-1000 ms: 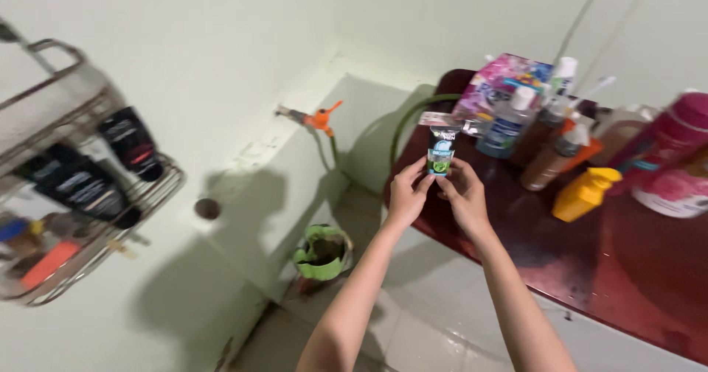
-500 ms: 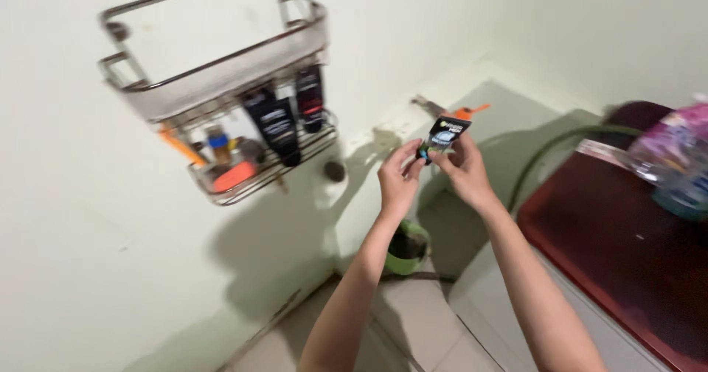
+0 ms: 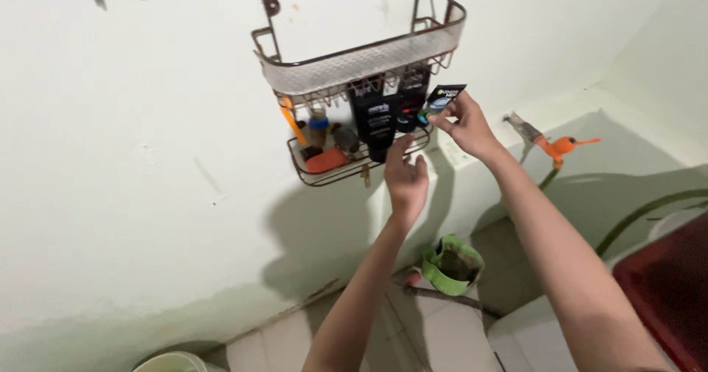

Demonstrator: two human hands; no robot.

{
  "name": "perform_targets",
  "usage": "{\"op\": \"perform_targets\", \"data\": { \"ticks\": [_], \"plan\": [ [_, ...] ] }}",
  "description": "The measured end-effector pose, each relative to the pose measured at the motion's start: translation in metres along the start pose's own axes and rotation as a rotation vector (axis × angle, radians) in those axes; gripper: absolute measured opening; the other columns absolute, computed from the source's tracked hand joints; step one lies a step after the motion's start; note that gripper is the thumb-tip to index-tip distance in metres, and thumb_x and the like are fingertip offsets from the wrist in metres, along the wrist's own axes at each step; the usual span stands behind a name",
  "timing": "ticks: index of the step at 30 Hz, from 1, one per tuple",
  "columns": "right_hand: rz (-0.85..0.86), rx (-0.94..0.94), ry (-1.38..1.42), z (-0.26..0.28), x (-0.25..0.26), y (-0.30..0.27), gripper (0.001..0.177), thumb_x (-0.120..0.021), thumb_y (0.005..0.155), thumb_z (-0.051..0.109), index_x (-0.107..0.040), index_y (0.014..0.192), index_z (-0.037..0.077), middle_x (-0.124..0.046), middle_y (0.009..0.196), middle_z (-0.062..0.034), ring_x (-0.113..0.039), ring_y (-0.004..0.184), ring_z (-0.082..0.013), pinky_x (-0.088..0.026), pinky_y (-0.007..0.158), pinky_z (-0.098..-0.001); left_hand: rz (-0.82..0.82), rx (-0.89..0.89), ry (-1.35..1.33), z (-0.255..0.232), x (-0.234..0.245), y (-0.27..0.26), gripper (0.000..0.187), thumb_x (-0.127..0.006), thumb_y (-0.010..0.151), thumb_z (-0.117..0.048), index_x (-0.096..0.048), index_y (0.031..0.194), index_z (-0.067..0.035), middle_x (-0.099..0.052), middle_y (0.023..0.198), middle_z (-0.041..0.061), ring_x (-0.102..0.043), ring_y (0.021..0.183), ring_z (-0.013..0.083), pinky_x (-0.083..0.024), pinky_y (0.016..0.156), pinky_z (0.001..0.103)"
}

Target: The person organizes toiletries by moving them from a cluttered sink counter onto a wall-mounted metal rack. They place bottles, tubes, a razor, toothbrushes, and a plastic cup onto the rack one by one.

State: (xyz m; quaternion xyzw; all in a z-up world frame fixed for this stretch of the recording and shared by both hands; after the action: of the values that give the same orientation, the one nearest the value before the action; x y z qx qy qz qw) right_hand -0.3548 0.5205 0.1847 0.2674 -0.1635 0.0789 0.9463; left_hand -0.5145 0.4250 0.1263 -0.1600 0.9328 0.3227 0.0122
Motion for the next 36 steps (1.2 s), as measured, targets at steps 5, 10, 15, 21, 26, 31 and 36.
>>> {"op": "perform_targets", "data": {
  "ticks": [5, 10, 15, 21, 26, 31, 36],
  "plan": [
    [0.142, -0.079, -0.079, -0.006, -0.020, 0.007, 0.040, -0.077, 0.090, 0.008, -0.060, 0.126, 0.005, -0.064, 0.091, -0.0002, -0.059, 0.084, -0.0100, -0.052, 0.081, -0.0290, 0.113, 0.162, -0.132, 0.030, -0.015, 0.003, 0.056, -0.060, 0.093, 0.000, -0.045, 0.146, 0.000, -0.060, 0.136, 0.015, -0.065, 0.122, 0.0217, -0.055, 0.088, 0.033],
    [0.188, -0.128, -0.240, -0.010, -0.027, 0.009, 0.038, -0.078, 0.090, 0.022, -0.067, 0.121, 0.005, -0.062, 0.087, -0.0039, -0.057, 0.085, -0.0156, -0.049, 0.081, -0.0328, 0.251, 0.119, -0.054, 0.034, -0.029, 0.013, 0.077, -0.061, 0.092, 0.000, -0.023, 0.159, 0.001, -0.050, 0.146, 0.018, -0.064, 0.122, 0.0242, -0.053, 0.092, 0.034],
    [0.163, -0.171, -0.353, -0.021, -0.022, 0.013, 0.042, -0.075, 0.087, 0.032, -0.067, 0.118, 0.005, -0.063, 0.103, -0.0027, -0.060, 0.091, -0.0192, -0.050, 0.076, -0.0383, 0.263, 0.200, -0.022, 0.045, -0.031, 0.017, 0.073, -0.059, 0.089, -0.002, -0.029, 0.156, -0.001, -0.052, 0.143, 0.017, -0.067, 0.118, 0.0237, -0.054, 0.087, 0.035],
    [0.181, -0.164, -0.294, -0.026, -0.019, 0.011, 0.036, -0.073, 0.090, 0.031, -0.070, 0.113, 0.004, -0.067, 0.104, -0.0068, -0.061, 0.094, -0.0220, -0.051, 0.086, -0.0366, 0.243, 0.144, -0.031, 0.037, -0.029, 0.014, 0.070, -0.060, 0.089, -0.005, -0.034, 0.154, -0.001, -0.052, 0.141, 0.017, -0.066, 0.117, 0.0237, -0.055, 0.084, 0.034],
    [0.135, -0.127, -0.206, -0.015, -0.013, 0.005, 0.040, -0.077, 0.092, 0.029, -0.064, 0.121, 0.004, -0.061, 0.103, -0.0080, -0.059, 0.097, -0.0197, -0.052, 0.089, -0.0356, 0.177, 0.191, -0.021, 0.032, -0.026, 0.008, 0.066, -0.060, 0.091, -0.008, -0.038, 0.152, -0.001, -0.062, 0.133, 0.014, -0.068, 0.113, 0.0221, -0.054, 0.081, 0.033],
    [-0.025, -0.173, -0.110, -0.006, 0.015, -0.023, 0.042, -0.074, 0.090, 0.022, -0.063, 0.128, 0.009, -0.064, 0.110, -0.0007, -0.061, 0.100, -0.0133, -0.051, 0.081, -0.0311, 0.092, 0.139, -0.180, 0.001, -0.026, -0.011, 0.053, -0.061, 0.095, -0.007, -0.046, 0.145, 0.000, -0.061, 0.134, 0.012, -0.065, 0.112, 0.0214, -0.054, 0.085, 0.032],
    [-0.268, -0.110, 0.119, -0.004, 0.068, -0.078, 0.029, -0.069, 0.100, 0.016, -0.065, 0.126, 0.005, -0.064, 0.108, -0.0007, -0.061, 0.101, -0.0095, -0.049, 0.090, -0.0262, 0.101, 0.163, -0.243, -0.022, -0.052, -0.031, 0.036, -0.057, 0.104, -0.012, -0.056, 0.138, -0.002, -0.064, 0.137, 0.011, -0.063, 0.123, 0.0213, -0.052, 0.099, 0.035]
  ]
}}
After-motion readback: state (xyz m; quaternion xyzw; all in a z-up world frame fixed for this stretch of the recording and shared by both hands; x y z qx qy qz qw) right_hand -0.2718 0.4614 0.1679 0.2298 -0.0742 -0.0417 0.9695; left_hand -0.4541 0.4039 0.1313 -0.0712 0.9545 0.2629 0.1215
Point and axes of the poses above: each hand's wrist, its own y-axis towards the middle knuckle, its own x-axis out of the back of the hand, z = x × y, the point moved 10 cm from there along y, towards the middle knuckle
